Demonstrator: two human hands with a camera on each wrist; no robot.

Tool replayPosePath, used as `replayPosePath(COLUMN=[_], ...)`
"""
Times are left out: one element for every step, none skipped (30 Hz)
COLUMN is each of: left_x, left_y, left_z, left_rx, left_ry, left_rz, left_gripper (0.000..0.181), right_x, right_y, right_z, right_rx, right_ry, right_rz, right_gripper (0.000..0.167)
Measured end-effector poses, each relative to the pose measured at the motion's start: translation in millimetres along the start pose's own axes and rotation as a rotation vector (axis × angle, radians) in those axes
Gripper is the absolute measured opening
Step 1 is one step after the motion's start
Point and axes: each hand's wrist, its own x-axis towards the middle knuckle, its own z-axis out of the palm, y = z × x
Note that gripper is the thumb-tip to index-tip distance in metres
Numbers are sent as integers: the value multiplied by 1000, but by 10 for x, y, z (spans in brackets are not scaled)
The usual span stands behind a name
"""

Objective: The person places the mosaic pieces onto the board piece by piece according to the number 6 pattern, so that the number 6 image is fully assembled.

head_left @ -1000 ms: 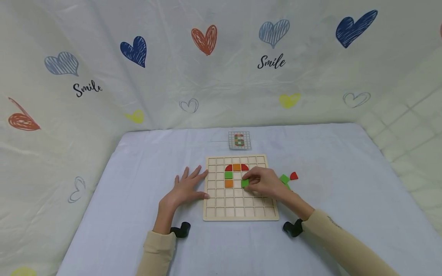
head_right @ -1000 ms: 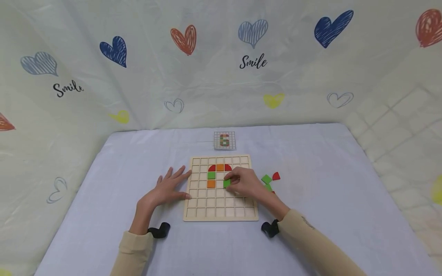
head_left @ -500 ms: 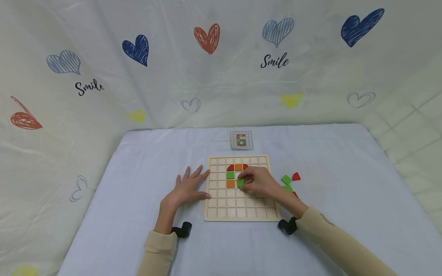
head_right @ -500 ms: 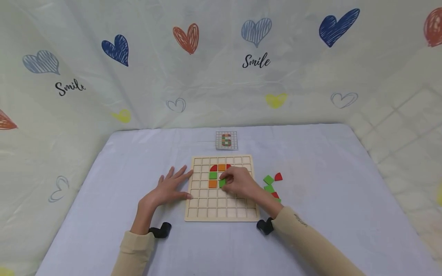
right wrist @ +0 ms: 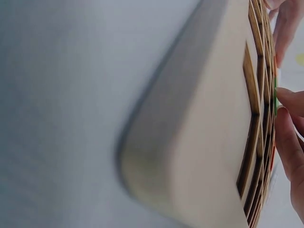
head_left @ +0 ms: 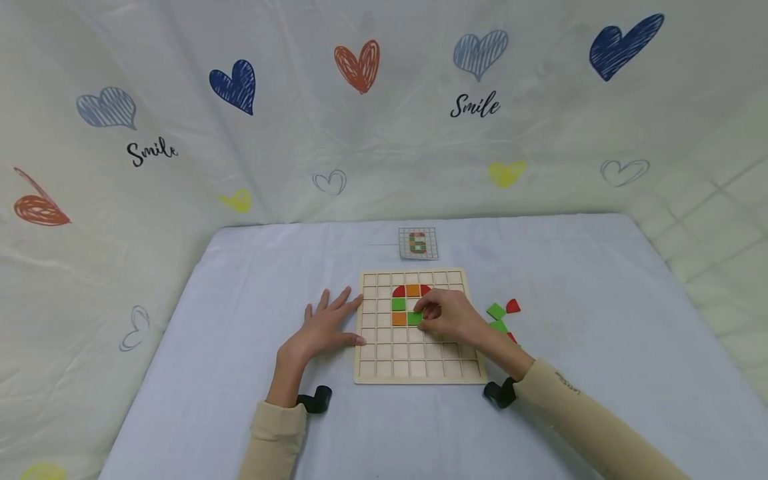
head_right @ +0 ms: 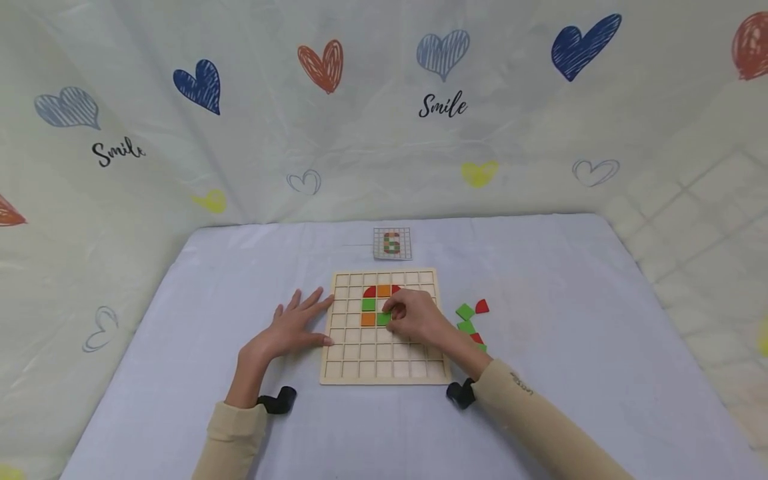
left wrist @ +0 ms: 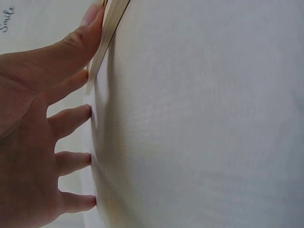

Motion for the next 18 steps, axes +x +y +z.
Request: replayPosePath(left_x=[-4,-4,-2,-4,-3,-3,0,1,1,-3,-3,-3,-7,-11,-13,-16,-16,-17], left_y=[-1,-1,-2,1,2,3,4,3,2,3,4,4,7,11,14,16,17,18], left_z=[1,2,4,5,5,5,5,6,6,5,4,3,0,-3,-5,-7,-8,-6], left_rx=[-3,-4,-6,-8,-10,-9,-5,-3,0,-1,1,3,1,-5,-8,-12,-13,-14], left_ry=[1,0,-2,0,1,1,-1,2,1,3,2,0,0,2,2,5,3,3], left_rz=[3,4,4,6,8,7,2,2,0,2,-1,-5,-5,-3,-4,-2,-5,-5], left_gripper=[90,90,90,90,90,90,90,90,90,90,90,90,90,90,90,90,90,90], right_x=[-4,-8,-13,-19,-26,-34,-43,-55,-68,-83,-103,-122,-140,-160,-180,-200,-218,-235], right_y=[-2,-5,-5,-5,-2,6,19,31,48,66,86,105,125,140,159,174,190,205], right_z=[-2,-5,-10,-17,-25,-36,-48,-63,-79,-98,-117,-137,-154,-174,-193,-214,-234,-253], right_rx=[0,3,5,6,4,1,-1,-3,-6,-5,-5,-2,2,4,5,10,11,13], right_ry=[1,0,-2,-3,-4,-4,-5,-8,-9,-12,-15,-17,-17,-16,-13,-11,-8,-5], right_rz=[0,0,0,-4,-8,-12,-19,-23,-27,-30,-38,-46,-48,-49,-51,-58,-59,-52], right_gripper=[23,23,23,22,22,22,22,22,22,23,23,23,24,24,25,25,25,25])
